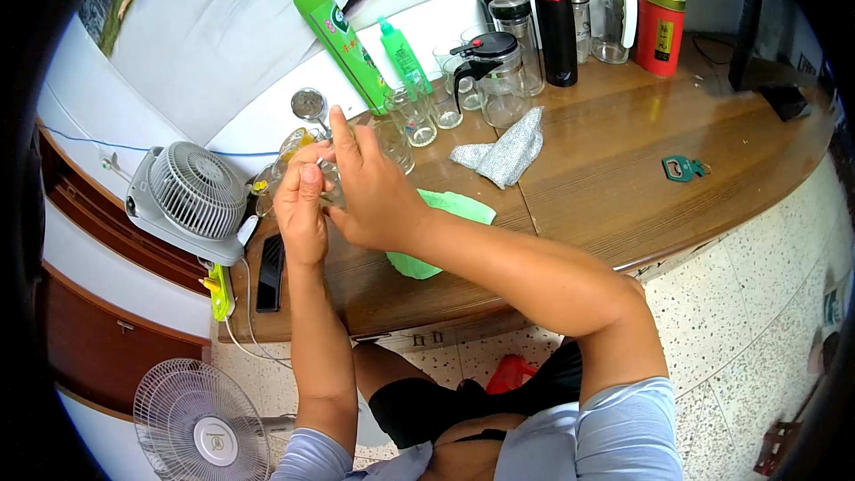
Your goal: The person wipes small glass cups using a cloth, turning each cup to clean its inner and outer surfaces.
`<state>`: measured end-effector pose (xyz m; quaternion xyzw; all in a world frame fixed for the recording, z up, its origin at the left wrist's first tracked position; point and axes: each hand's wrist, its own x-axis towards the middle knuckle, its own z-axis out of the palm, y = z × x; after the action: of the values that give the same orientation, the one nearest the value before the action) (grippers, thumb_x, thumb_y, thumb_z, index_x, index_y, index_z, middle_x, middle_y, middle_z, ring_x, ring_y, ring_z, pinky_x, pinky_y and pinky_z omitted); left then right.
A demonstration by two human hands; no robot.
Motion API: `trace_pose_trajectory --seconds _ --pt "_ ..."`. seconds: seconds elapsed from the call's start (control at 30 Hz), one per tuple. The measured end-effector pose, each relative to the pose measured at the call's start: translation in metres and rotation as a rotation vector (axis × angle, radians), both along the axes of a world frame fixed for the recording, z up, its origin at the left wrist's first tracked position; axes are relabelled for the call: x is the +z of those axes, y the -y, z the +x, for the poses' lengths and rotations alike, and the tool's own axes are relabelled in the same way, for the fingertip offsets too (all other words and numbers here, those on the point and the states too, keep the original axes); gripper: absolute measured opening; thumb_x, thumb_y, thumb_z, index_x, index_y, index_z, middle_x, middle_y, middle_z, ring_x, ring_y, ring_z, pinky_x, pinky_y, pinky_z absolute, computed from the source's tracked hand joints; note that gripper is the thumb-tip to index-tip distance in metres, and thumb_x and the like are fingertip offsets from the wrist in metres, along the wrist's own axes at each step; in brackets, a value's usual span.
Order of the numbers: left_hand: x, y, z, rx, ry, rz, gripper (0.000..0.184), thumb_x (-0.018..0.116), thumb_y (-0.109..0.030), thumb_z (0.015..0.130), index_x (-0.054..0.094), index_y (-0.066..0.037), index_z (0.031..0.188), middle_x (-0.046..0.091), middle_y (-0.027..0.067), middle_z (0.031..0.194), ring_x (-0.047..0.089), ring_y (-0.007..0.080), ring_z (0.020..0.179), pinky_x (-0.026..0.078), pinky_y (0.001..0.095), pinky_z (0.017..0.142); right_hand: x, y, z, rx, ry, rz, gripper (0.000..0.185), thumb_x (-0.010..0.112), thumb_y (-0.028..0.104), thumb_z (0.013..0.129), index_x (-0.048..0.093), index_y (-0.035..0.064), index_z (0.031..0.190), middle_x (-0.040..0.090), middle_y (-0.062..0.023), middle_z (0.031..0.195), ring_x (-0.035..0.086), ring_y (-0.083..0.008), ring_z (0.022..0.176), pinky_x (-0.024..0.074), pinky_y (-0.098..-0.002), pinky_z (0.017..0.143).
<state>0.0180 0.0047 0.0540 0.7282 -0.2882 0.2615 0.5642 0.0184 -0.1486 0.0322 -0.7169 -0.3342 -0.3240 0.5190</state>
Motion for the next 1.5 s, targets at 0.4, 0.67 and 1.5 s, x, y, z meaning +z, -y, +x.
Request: trace_pose_trajectory --seconds 0.4,0.67,1.5 --pt "0.005 -0.002 -0.002 -0.089 0.239 -0.010 0.042 0.059 -0.031 0.111 0.058 -0.003 0.080 0.066 0.0111 0.112 0.057 0.0275 0.120 0.042 0.0421 0.107 0.012 0.004 -0.003 0.236 -0.279 0.062 0.115 0.088 0.016 0.073 0.021 -0.0087 0.163 0.054 -0.0324 0.141 0.057 -0.0447 0.132 0.0515 -0.0461 0.105" --pt "0.005 -0.009 -0.002 -0.223 0.102 -0.174 0.036 0.057 -0.030 0.111 0.064 -0.001 0.093 0.065 0.0121 0.110 0.056 0.0241 0.117 0.040 0.0395 0.105 0.014 0.009 0.004 0.716 -0.663 0.295 0.123 0.097 0.021 0.068 0.025 -0.0097 0.162 0.053 -0.0259 0.152 0.052 -0.0288 0.143 0.0424 -0.0381 0.117" --pt "0.000 -0.001 -0.011 -0.095 -0.091 -0.050 0.044 0.055 -0.029 0.113 0.062 -0.001 0.080 0.059 0.0014 0.077 0.052 0.0091 0.068 0.040 0.0271 0.062 0.012 0.012 -0.003 0.078 0.052 -0.092 0.104 0.071 0.003 0.079 0.016 -0.0053 0.167 0.050 -0.0341 0.137 0.060 -0.0500 0.115 0.0527 -0.0509 0.098"
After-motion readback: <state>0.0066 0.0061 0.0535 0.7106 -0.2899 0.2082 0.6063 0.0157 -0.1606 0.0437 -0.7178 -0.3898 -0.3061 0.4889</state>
